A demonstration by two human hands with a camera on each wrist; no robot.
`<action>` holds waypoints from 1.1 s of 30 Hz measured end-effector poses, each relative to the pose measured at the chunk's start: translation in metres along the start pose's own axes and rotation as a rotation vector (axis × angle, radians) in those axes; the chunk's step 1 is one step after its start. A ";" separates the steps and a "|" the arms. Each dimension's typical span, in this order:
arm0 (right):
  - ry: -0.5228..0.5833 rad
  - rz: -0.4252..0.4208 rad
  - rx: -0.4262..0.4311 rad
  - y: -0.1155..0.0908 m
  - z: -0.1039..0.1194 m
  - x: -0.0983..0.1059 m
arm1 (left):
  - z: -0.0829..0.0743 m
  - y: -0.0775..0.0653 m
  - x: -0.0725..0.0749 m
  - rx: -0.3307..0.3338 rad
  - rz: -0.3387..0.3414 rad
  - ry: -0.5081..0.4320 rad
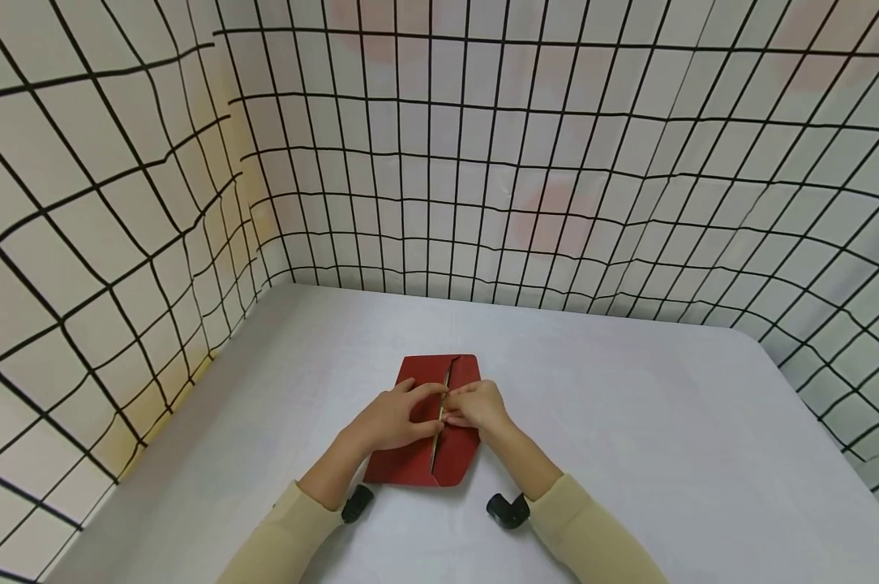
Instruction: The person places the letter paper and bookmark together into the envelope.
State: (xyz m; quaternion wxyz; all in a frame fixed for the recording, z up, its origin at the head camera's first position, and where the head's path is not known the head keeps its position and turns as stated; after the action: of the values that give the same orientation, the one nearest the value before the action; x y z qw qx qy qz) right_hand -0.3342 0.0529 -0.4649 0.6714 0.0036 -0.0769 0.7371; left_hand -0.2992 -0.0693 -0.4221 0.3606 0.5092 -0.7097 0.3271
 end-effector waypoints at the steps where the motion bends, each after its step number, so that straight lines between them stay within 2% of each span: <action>1: 0.000 0.004 0.005 0.000 0.000 -0.001 | 0.000 0.000 0.000 0.000 0.002 -0.001; 18: 0.001 0.063 0.030 -0.005 0.003 -0.001 | 0.001 0.000 0.000 -0.009 0.000 0.002; 28: 0.006 0.130 0.045 -0.020 0.011 0.026 | 0.001 0.001 -0.001 0.012 0.000 0.015; 33: 0.013 0.142 0.040 -0.029 0.013 0.047 | 0.001 0.006 -0.009 0.031 -0.015 0.097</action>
State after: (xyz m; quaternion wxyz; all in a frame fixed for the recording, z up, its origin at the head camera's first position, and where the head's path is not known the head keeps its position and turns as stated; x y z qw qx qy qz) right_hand -0.3113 0.1008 -0.4435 0.6177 0.0065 -0.0578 0.7843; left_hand -0.3028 -0.0643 -0.4311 0.3892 0.5037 -0.6824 0.3594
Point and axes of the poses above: each hand's wrist, its own y-axis towards the middle knuckle, its own x-axis out of the back of the hand, z = x × y, the point moved 9 cm from there along y, towards the middle knuckle, and after that the axes turned 12 degrees about x, right-handed, at the moved point
